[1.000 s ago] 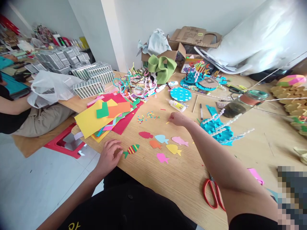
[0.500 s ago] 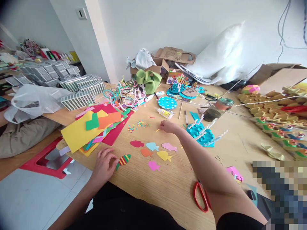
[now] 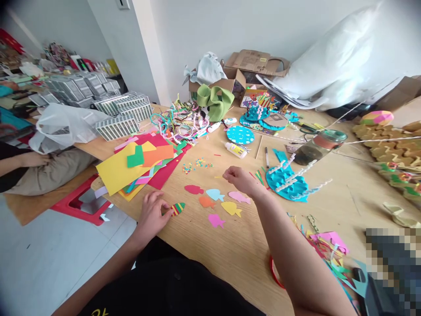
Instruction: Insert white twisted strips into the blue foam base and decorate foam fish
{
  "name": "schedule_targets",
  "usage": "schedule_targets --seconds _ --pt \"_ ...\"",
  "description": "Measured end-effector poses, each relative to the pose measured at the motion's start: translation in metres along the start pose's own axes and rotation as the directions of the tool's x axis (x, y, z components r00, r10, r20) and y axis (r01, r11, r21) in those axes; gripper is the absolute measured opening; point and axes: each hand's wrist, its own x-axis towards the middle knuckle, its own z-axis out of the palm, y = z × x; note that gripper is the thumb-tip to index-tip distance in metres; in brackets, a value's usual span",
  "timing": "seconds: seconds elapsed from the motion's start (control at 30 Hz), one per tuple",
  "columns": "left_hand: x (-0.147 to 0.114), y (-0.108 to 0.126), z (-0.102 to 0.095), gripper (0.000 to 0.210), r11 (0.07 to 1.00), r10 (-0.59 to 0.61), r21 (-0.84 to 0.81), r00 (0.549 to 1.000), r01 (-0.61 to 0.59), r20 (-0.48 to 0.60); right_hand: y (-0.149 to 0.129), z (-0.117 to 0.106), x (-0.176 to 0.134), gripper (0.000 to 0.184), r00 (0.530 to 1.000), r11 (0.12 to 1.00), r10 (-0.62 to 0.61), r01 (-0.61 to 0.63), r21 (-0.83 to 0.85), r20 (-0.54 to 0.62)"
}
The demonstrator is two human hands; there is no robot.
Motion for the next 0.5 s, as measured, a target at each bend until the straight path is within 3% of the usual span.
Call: schedule_targets --seconds 0.2,0.37,0.5 --pt "-0.001 0.0 0.004 0.009 1.0 0.005 -0.006 1.0 -0.005 -0.011 -0.021 0.025 -0.023 0.031 0.996 0.969 -0.021 0.0 0.246 0.084" --pt "0.0 0.001 0.005 0.007 1.0 0.014 -0.014 0.999 -0.015 -0.036 -0.033 0.041 -0.033 0.041 0.989 0.862 -0.047 -0.031 0.506 0.141" --pt "0.001 0.001 0.005 0.01 1.0 0.001 -0.001 0.999 -0.001 -0.047 -0.038 0.05 -0.036 0.044 0.986 0.784 -0.036 -0.071 0.616 0.16"
